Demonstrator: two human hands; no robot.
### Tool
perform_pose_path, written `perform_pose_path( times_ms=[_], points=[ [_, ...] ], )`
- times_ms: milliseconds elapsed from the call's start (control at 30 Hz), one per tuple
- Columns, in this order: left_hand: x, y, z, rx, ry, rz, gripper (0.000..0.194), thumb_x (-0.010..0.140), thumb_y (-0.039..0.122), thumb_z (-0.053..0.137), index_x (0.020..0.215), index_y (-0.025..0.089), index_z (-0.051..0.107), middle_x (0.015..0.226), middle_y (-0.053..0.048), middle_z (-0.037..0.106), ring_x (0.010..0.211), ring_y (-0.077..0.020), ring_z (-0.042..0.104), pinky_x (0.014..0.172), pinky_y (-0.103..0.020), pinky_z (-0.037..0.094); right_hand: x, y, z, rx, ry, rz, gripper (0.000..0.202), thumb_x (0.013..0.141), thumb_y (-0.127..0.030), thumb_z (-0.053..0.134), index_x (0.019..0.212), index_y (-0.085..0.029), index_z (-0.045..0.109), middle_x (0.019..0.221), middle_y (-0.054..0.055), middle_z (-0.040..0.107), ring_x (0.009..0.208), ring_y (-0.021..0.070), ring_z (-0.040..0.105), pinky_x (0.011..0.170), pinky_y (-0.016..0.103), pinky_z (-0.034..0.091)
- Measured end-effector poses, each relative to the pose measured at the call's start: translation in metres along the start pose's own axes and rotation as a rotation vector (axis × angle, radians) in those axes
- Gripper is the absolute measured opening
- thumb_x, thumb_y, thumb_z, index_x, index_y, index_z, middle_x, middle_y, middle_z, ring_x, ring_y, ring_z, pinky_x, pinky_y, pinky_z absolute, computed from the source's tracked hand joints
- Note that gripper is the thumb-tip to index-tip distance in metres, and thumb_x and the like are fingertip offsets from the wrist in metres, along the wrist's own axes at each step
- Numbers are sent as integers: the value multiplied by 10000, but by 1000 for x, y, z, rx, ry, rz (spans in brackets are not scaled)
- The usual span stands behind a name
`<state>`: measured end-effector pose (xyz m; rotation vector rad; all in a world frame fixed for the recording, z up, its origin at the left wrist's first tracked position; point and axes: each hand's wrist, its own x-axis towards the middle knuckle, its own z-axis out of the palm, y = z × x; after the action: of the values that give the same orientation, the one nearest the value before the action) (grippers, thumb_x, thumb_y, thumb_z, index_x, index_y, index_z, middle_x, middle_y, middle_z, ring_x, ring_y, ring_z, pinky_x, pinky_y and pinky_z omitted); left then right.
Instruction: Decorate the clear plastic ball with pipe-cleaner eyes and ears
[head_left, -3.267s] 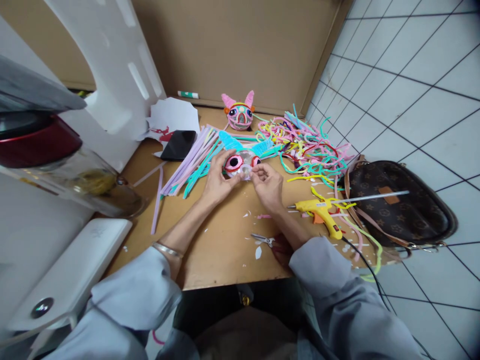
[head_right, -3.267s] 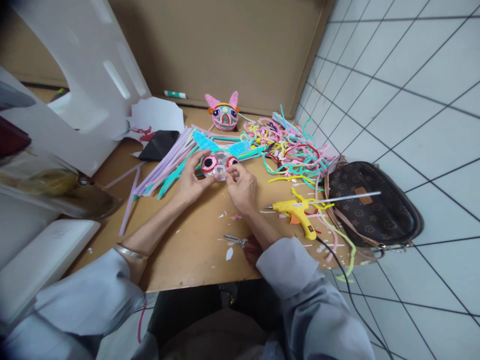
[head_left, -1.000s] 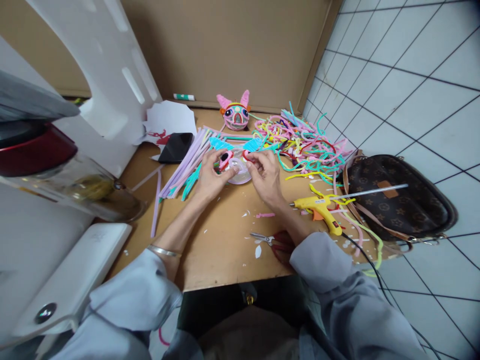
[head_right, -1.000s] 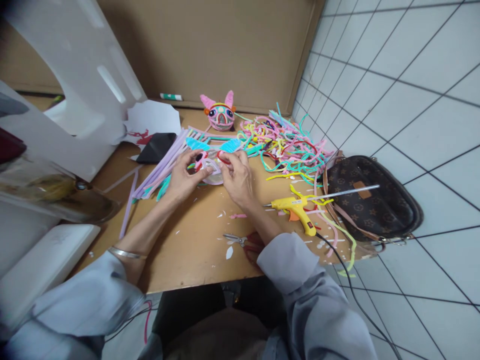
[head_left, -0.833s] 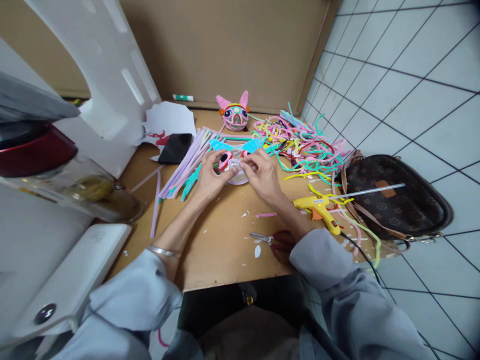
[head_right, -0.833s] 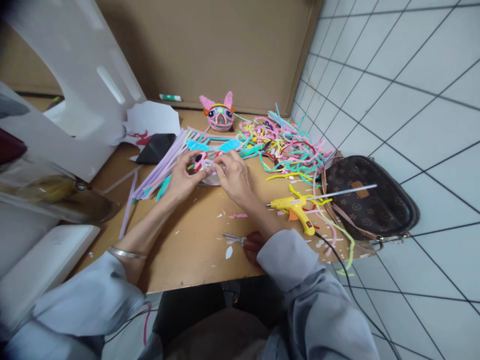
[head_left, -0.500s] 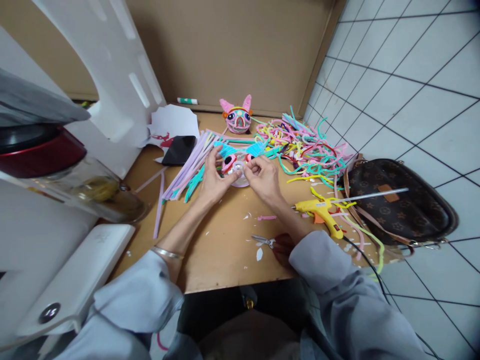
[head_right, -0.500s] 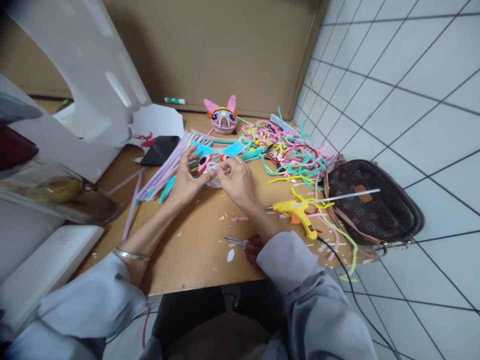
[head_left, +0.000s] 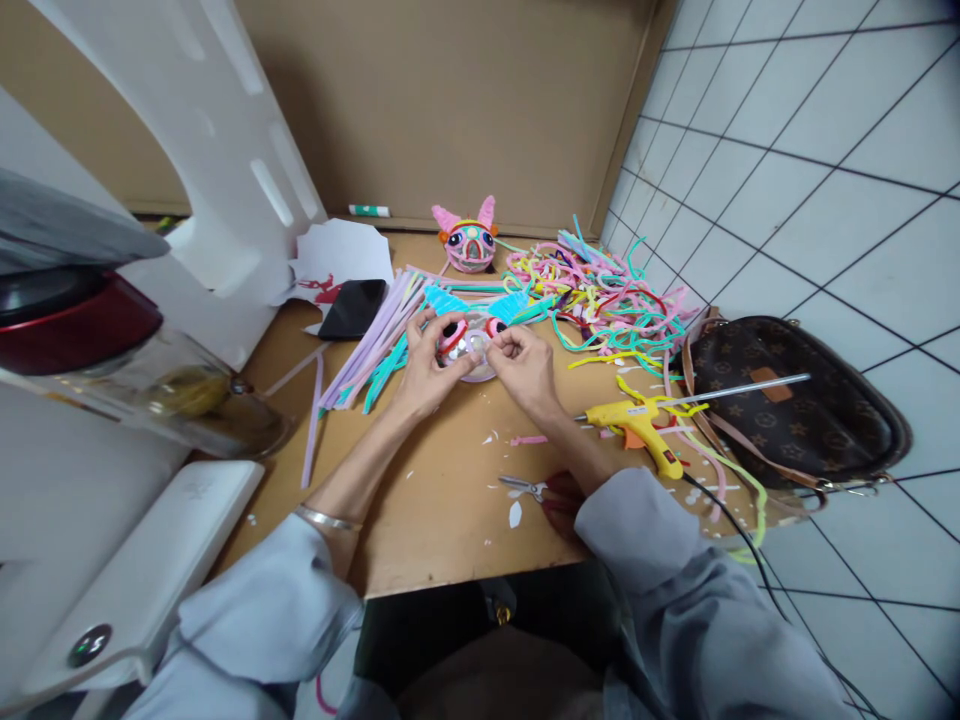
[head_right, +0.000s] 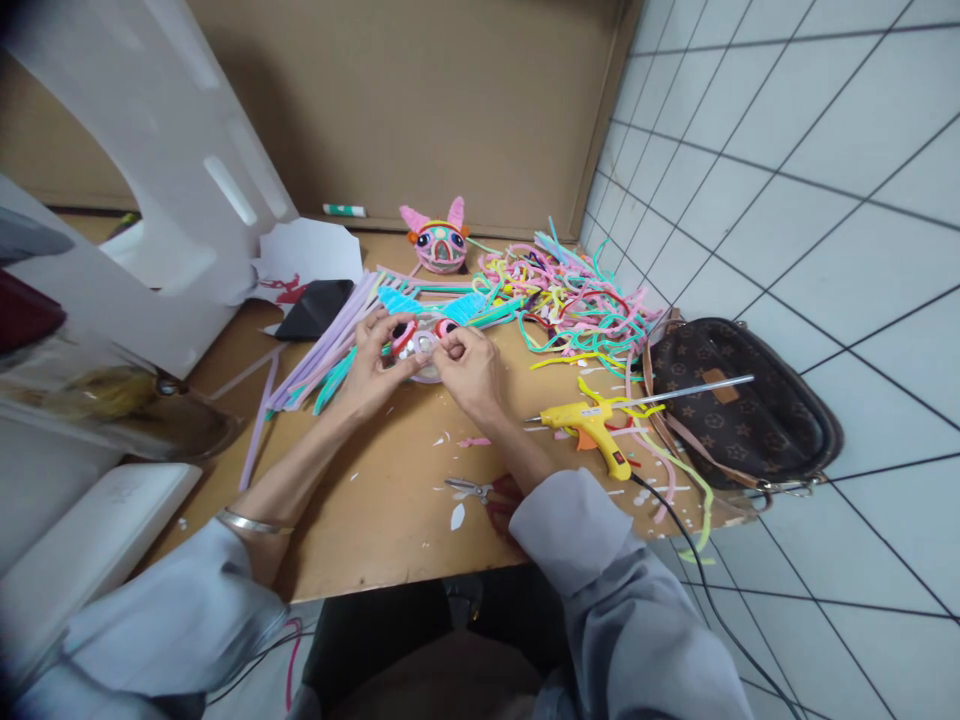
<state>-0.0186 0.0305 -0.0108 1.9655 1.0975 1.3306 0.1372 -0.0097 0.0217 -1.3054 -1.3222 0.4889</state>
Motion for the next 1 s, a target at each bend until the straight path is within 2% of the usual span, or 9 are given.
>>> perform_pose_path(
  times_ms=[133,300,667,900,1000],
  points=[
    [-2,0,-2,-30,13,3,372,855,429,686,1209,322,640,1334,-89,488,1415,-316,401,1199,-530,376,-1,1,-1,1,-6,6,144,700,-178,623,581,-216,550,593,-62,520,570,102,460,603,249,431],
    [-4,1,-3,-53,30,-10,338,868,426,677,1191,328,660,1326,-83,502,1418,-319,394,1208,-535,364,-2,4,-2,-9,-25,-9,140,724,-224,623,599,-217,560,595,-56,526,573,104,464,606,252,430],
    [-4,-1,1,-14,63,3,411,792,361,763,1187,323,656,1335,-80,493,1352,-311,445,1156,-527,425,-5,8,1,53,-43,45,147,744,-308,646,646,-201,618,641,-29,567,590,110,493,587,251,420],
    [-5,0,-1,-41,24,18,448,794,426,786,1211,320,664,1373,-89,477,1440,-335,372,1177,-534,398,-7,10,-1,43,-24,23,171,749,-304,647,622,-204,590,626,-31,531,589,114,472,591,263,396],
    [-6,2,-4,-68,-19,-5,492,793,461,788,1244,312,660,1415,-106,448,1476,-351,326,1150,-532,429,-8,11,-2,36,-20,33,169,747,-303,644,624,-203,587,616,-40,522,583,105,465,591,256,389]
  ],
)
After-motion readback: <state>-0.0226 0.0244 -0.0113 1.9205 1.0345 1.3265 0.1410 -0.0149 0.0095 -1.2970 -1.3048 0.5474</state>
